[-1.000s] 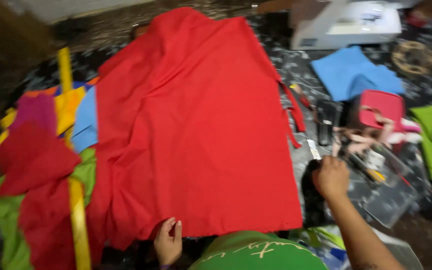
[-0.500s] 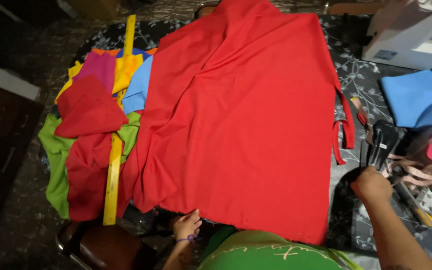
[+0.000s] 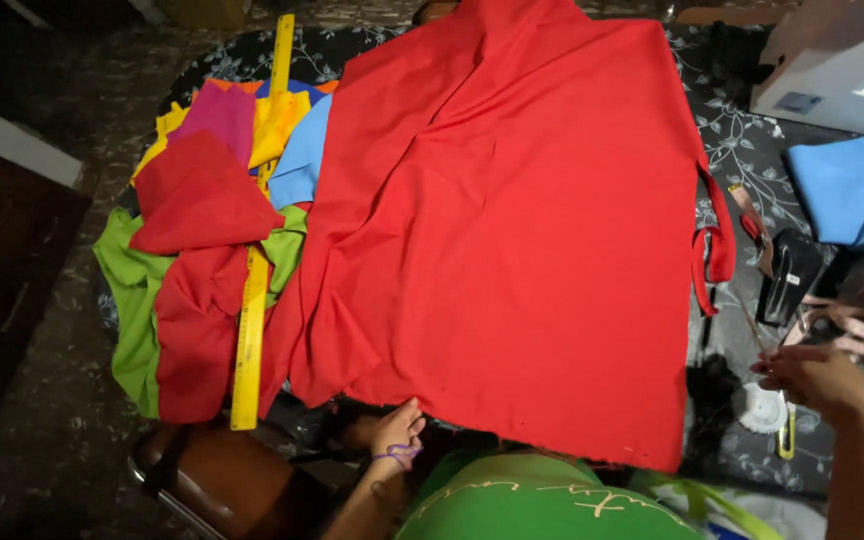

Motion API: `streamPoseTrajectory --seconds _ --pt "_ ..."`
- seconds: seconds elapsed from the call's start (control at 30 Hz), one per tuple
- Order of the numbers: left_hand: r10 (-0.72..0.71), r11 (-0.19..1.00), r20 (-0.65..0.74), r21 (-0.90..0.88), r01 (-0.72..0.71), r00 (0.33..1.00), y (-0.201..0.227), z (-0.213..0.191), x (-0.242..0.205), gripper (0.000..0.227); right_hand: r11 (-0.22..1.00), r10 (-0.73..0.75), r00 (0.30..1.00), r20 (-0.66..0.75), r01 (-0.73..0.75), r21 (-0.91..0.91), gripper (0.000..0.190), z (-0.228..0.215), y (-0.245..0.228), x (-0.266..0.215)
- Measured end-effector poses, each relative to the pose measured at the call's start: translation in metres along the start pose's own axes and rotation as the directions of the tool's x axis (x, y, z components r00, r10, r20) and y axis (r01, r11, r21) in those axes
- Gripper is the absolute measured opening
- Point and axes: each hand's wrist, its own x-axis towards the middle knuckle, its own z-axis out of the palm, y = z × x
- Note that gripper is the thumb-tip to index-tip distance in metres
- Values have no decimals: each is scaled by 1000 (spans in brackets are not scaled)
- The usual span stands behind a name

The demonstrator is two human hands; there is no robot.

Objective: The person cuts a large piece of red fabric using scissors, trimming the edges and making a vertical cut down the center. They also handle a measuring tape and a rotary cutter during the process.

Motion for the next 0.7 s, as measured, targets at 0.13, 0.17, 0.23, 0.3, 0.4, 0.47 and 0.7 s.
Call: streamPoseTrajectory --seconds 0.13,0.17,0.23,0.3,0.4,0.47,0.7 --pt "-62 993 81 106 53 995 19 9 -23 24 998 54 996 -76 -56 -25 25 26 11 -72" --pt "-73 993 157 105 57 985 20 9 -29 25 997 -22 998 -59 26 75 29 36 31 -79" --pt "-86 992 240 111 61 967 25 11 -35 26 978 -99 993 -60 108 179 33 70 66 -95" --pt "-114 986 244 150 79 963 31 13 -38 25 890 -259 958 -124 287 356 22 121 98 -117" --pt "-156 975 306 203 96 939 34 16 -35 26 886 -211 977 -31 205 416 25 215 157 -142" --pt "-170 965 323 247 91 931 33 16 -34 27 915 -185 980 79 143 378 28 276 163 -188" --pt "-138 959 352 281 36 926 27 13 -27 35 924 -363 792 491 239 298 23 415 133 -282"
